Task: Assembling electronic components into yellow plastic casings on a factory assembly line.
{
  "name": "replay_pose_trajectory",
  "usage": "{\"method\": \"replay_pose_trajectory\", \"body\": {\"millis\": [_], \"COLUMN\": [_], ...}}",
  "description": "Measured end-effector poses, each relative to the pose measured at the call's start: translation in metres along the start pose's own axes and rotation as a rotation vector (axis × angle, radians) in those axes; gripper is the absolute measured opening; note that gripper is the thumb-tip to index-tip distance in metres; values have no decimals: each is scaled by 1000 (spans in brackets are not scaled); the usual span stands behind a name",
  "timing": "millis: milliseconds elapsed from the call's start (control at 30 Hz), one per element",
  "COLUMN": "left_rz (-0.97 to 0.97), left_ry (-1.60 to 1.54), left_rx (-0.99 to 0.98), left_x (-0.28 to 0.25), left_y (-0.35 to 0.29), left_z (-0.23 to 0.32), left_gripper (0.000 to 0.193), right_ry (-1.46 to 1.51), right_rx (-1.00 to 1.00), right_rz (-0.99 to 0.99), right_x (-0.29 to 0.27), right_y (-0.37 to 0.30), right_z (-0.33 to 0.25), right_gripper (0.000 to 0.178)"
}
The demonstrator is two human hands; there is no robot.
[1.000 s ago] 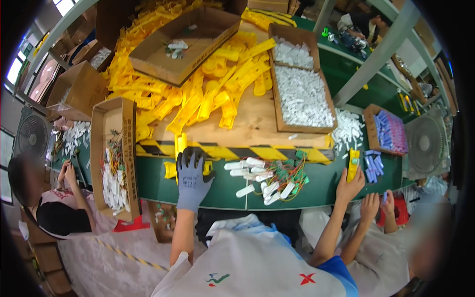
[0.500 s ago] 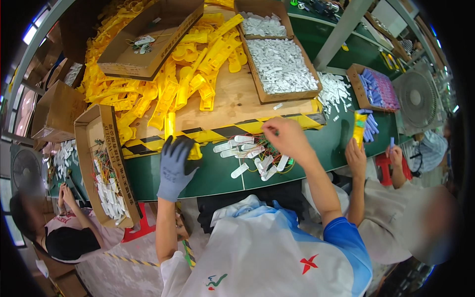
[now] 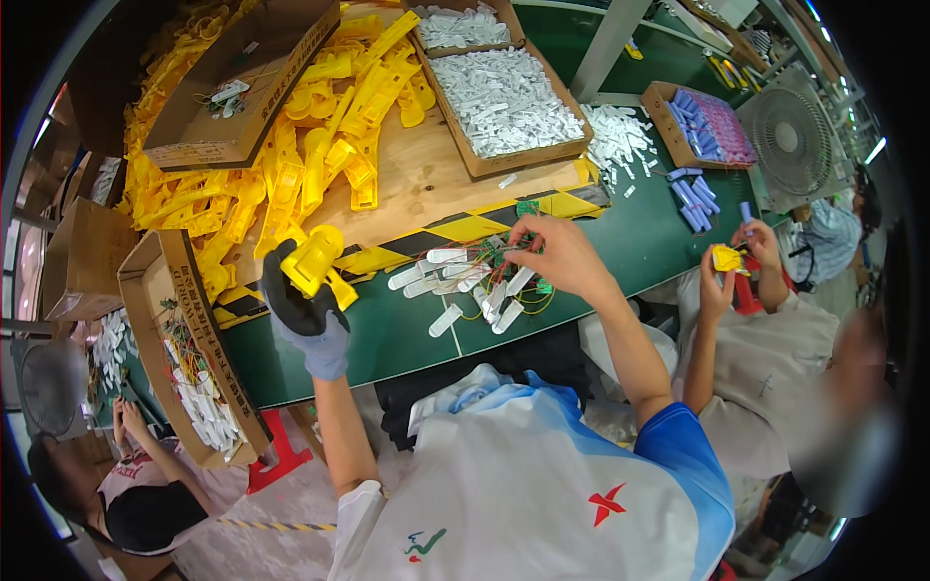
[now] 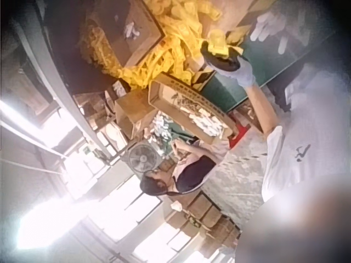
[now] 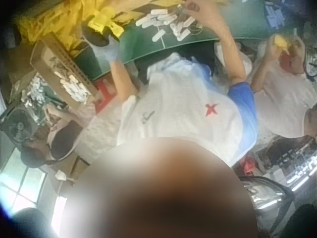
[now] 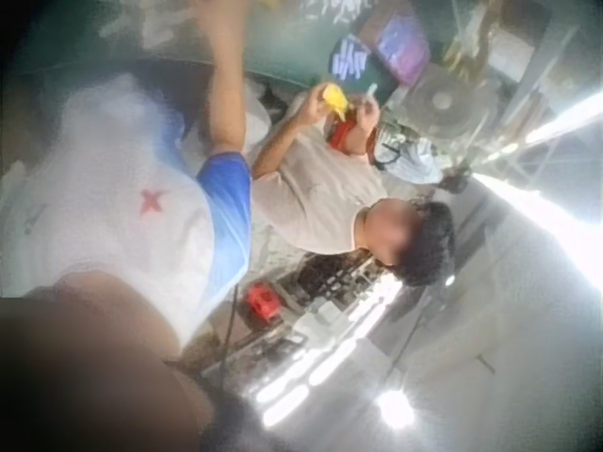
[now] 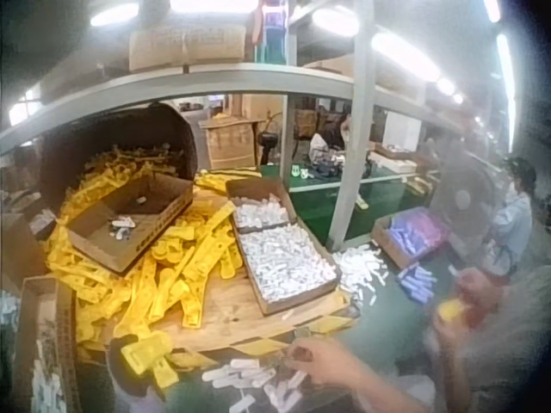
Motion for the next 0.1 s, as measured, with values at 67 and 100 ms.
{"method": "replay_pose_trajectory", "body": {"millis": [67,100], "left_rz": [67,65], "left_ry": [-35,-33], "left_rx": [104,106], "left_x": [7,7], "left_y": [-1,-1], "left_z": [12,12], "left_gripper": [66,66], "right_ry": [-52,15], "right_rx": [6,47], "right_rz": [23,73], "right_x": [-8,-15], "right_y": [4,5], "right_z": [3,5], "right_gripper": [22,22]}}
Point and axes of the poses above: each hand's wrist, its own y-axis towards the middle knuckle, its own x-axis out of the palm, z = x × y, the point moved 4 cm from there along y, towards the middle knuckle, and after that the axes turned 12 degrees about -y, right-handed, at the moved point
